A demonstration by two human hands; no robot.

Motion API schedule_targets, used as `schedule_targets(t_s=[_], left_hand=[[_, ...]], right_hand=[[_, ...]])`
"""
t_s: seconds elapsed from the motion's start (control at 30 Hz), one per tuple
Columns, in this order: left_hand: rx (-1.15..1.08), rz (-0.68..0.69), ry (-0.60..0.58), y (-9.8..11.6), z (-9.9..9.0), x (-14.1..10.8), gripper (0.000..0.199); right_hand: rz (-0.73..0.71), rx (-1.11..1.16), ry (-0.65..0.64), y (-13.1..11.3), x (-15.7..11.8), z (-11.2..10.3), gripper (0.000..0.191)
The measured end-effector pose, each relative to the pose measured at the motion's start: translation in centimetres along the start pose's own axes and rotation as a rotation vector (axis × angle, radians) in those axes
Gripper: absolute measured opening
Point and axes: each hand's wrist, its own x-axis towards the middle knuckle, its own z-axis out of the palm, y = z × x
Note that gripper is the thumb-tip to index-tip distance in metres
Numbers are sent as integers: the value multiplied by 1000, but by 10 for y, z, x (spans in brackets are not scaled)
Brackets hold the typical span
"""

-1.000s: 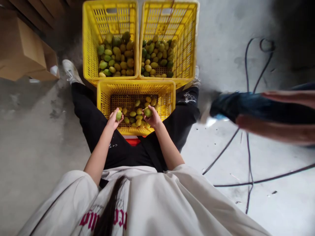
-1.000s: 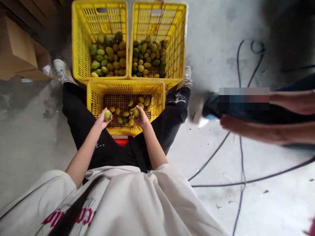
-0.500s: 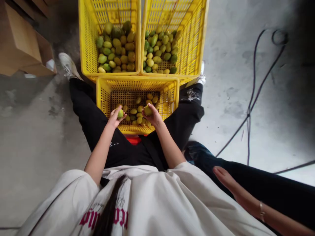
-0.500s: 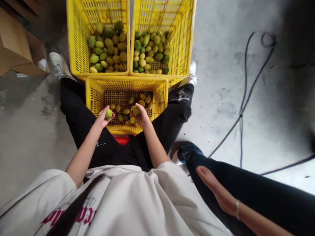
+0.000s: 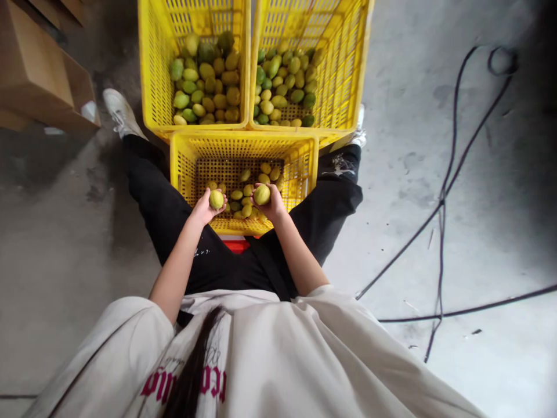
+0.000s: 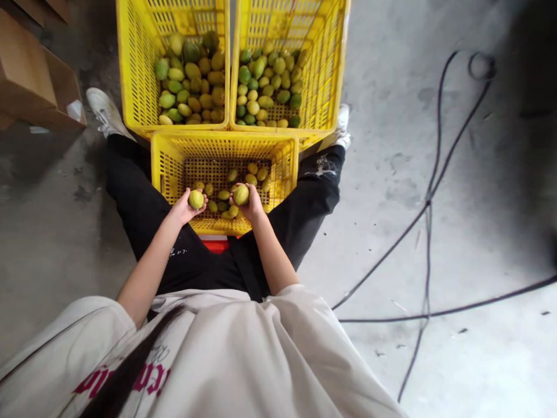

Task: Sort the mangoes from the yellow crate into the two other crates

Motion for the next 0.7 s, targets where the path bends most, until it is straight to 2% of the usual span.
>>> schedule_targets(t_s=[0.1, 0.3, 0.4, 0.47, 0.57, 0.63, 0.7], left_hand=[[54, 10, 26, 0, 1, -2, 36], [72, 24, 19, -1, 0, 0, 36], [54, 31, 40, -1, 0, 0, 27], [42, 26, 31, -1, 1, -3, 22], [17, 9, -17, 1, 3, -8, 30], [8, 4, -22, 2, 4, -10, 30], [19, 0, 0, 4, 5, -9, 27]], right_hand=[[-23, -59, 1, 2, 3, 0, 39], [-119, -97, 15, 10, 7, 1, 41], [-91, -107, 4, 10, 10, 0, 38], [-65, -95, 42, 10, 14, -2, 33], [-53, -104, 94, 9, 19, -5, 35], [-86, -159, 61, 9, 22, -7, 38], [-152, -244, -34, 8, 23, -9, 39]])
